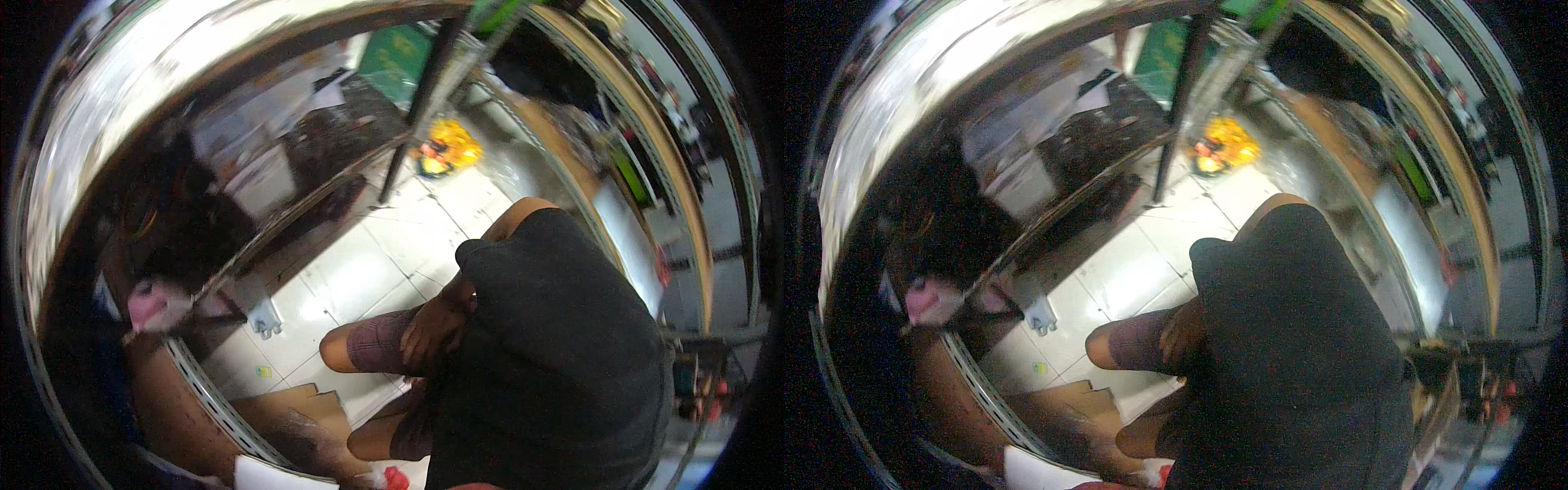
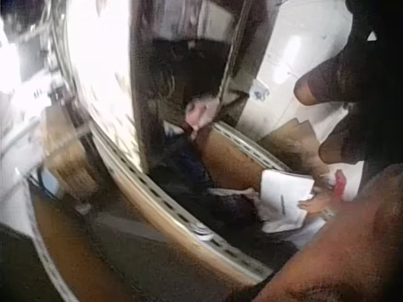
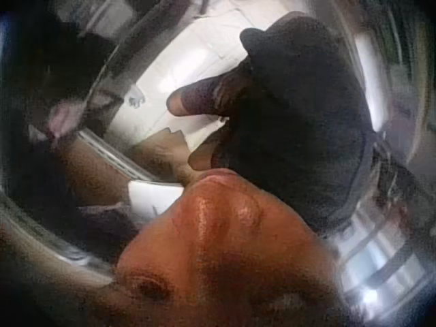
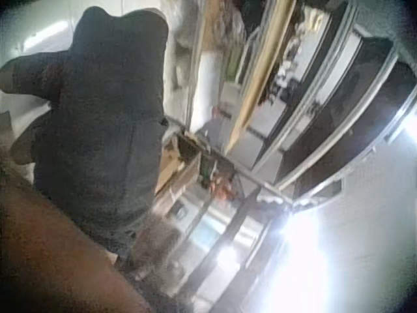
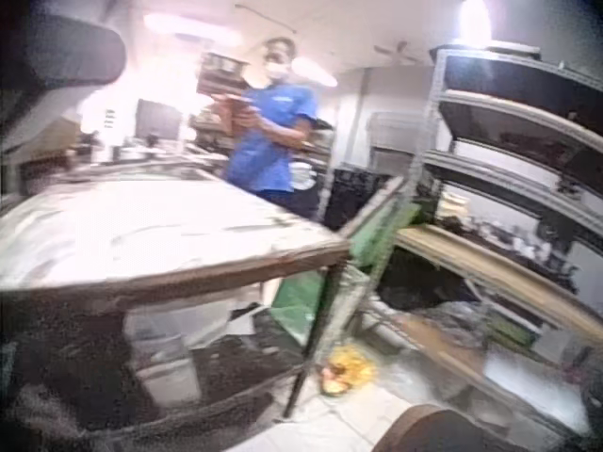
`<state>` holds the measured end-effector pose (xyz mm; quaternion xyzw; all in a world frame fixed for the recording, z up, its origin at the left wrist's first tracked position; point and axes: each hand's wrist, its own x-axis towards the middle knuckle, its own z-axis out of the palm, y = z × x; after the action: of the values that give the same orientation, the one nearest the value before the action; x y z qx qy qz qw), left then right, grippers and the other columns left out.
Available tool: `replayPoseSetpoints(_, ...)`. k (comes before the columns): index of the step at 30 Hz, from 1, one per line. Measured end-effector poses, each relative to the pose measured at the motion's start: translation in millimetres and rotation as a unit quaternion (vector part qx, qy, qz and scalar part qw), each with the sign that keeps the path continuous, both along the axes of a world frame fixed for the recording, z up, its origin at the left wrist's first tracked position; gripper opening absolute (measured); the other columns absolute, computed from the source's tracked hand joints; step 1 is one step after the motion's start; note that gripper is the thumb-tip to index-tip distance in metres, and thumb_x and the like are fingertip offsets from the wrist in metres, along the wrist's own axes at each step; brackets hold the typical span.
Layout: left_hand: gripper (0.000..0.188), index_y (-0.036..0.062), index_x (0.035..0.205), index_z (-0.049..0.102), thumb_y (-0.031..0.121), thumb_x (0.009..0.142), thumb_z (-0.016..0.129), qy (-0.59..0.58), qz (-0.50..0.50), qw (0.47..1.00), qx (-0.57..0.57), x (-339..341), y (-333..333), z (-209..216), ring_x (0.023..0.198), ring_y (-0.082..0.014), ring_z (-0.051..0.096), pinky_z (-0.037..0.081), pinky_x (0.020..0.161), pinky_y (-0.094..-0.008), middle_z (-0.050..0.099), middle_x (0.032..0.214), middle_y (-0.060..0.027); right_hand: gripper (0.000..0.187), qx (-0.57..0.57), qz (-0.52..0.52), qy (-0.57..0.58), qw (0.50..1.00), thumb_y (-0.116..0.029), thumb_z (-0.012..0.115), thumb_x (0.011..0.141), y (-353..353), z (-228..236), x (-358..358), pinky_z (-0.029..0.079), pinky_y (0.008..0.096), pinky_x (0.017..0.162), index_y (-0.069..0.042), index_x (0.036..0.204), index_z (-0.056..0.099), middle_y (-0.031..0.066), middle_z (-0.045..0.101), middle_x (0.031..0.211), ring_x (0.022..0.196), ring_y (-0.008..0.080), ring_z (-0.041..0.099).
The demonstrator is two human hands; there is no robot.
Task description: The person retrieves a notebook and pen from a shelf, writes on the notebook, then places it back. They then pick up a stack of white plastic bags, separate them, and place them on a workbench.
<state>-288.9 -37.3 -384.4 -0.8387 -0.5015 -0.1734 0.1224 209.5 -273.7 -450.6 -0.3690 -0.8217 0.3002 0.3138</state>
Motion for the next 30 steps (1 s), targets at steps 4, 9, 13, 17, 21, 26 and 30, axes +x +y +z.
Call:
replayPoseSetpoints(4,0.062,0.0043,0.138,0.059,0.052,0.098,0.061,0.094,0.011,0.981,-0.167,24,20,24,0.127,-0.0383,0.060,0.048,0.107,-0.0531,0.058,0.143,-0.0221,0.035,-0.019,-0.090,0.038,0.995,-0.022,0.065,0.093,-55,85,-29,0.033,0.0567,0.120,-0.005,0.123,0.067,0.0195,0.057,0.146,0.145,0.0386,0.045)
replayPoseSetpoints(9,0.073,0.0033,0.142,0.056,0.056,0.092,0.067,0.241,0.077,0.908,-0.333,91,64,37,0.127,-0.0401,0.059,0.047,0.107,-0.0546,0.055,0.148,-0.0240,0.034,-0.067,-0.219,0.124,0.966,-0.022,0.065,0.094,-126,193,-73,0.034,0.0542,0.120,-0.006,0.124,0.067,0.0188,0.057,0.145,0.144,0.0375,0.046)
replayPoseSetpoints(13,0.067,0.0055,0.138,0.059,0.052,0.091,0.070,0.195,0.362,0.829,-0.378,135,64,40,0.127,-0.0375,0.060,0.047,0.108,-0.0542,0.056,0.148,-0.0221,0.033,-0.223,-0.596,0.153,0.756,-0.021,0.066,0.095,-186,265,-118,0.040,0.0492,0.116,-0.005,0.124,0.067,0.0170,0.062,0.137,0.135,0.0363,0.052)
replayPoseSetpoints(17,0.046,-0.0004,0.126,0.062,0.033,0.095,0.071,-0.062,0.085,0.657,-0.746,104,19,41,0.114,-0.0308,0.064,0.051,0.101,-0.0492,0.064,0.134,-0.0184,0.028,-0.262,-0.902,0.200,0.279,-0.029,0.066,0.101,-294,233,-159,0.049,0.0432,0.104,-0.009,0.120,0.071,0.0146,0.069,0.118,0.113,0.0315,0.063)
replayPoseSetpoints(21,0.039,-0.0053,0.123,0.065,0.023,0.097,0.073,0.129,-0.127,0.647,-0.741,159,-128,41,0.114,-0.0276,0.063,0.048,0.104,-0.0399,0.069,0.121,-0.0153,0.022,-0.270,-0.961,0.030,0.049,-0.023,0.067,0.099,-478,208,-191,0.058,0.0371,0.080,-0.006,0.105,0.079,0.0157,0.078,0.102,0.090,0.0250,0.076)
replayPoseSetpoints(26,0.036,-0.0020,0.120,0.068,0.022,0.094,0.077,0.220,-0.321,0.658,-0.645,175,-256,114,0.114,-0.0336,0.063,0.048,0.105,-0.0427,0.068,0.122,-0.0206,0.026,-0.441,-0.887,-0.017,-0.133,-0.035,0.072,0.088,-730,178,-250,0.060,0.0373,0.081,-0.016,0.101,0.083,0.0093,0.080,0.097,0.090,0.0275,0.077)
replayPoseSetpoints(30,0.017,0.0032,0.104,0.074,0.016,0.093,0.076,0.145,-0.310,0.725,-0.598,143,-312,120,0.105,-0.0330,0.065,0.047,0.099,-0.0446,0.072,0.104,-0.0126,0.038,-0.426,-0.889,-0.015,-0.165,-0.043,0.061,0.092,-878,148,-275,0.057,0.0448,0.093,-0.013,0.105,0.081,0.0168,0.077,0.112,0.105,0.0379,0.073)
